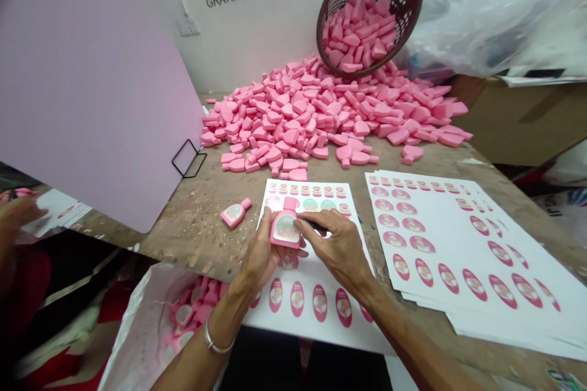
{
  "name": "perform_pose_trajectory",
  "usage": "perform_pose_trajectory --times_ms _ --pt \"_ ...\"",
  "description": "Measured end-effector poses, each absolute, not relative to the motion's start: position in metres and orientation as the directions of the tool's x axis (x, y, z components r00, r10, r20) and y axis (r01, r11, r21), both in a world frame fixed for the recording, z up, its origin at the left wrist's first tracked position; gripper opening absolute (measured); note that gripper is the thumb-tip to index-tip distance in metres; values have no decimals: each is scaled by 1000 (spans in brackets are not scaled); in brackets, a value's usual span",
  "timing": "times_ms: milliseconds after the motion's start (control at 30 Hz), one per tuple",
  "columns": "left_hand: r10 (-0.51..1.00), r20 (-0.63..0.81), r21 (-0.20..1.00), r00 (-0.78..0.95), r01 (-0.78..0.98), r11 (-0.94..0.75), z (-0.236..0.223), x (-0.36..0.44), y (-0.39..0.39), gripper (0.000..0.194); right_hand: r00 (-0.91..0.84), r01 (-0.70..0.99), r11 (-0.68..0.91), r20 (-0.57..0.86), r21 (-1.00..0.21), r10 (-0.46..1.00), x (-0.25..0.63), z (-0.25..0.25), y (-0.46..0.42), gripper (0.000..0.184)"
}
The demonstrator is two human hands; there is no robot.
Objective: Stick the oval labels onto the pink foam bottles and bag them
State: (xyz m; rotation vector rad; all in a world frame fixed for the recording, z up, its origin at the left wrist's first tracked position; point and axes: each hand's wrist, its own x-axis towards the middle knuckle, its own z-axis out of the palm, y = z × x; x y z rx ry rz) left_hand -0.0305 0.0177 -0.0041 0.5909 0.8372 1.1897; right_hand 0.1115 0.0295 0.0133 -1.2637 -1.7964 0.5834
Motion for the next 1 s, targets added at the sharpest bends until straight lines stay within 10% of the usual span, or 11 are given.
perform_pose_trajectory --times_ms 367,633,867,1000 --pt "967 -201 802 160 -540 256 -2 -32 18 53 -170 603 457 454 -654 874 110 14 30 17" --pt "973 -107 860 206 -472 195 0 -38 14 36 -208 888 389 539 -246 816 124 4 36 32" --pt "943 -150 853 296 -444 274 4 -40 2 37 -133 530 315 289 -787 948 114 -6 49 63" --pt "964 -231 934 131 -249 258 -5 -73 0 34 -124 603 292 274 -743 954 118 -18 98 51"
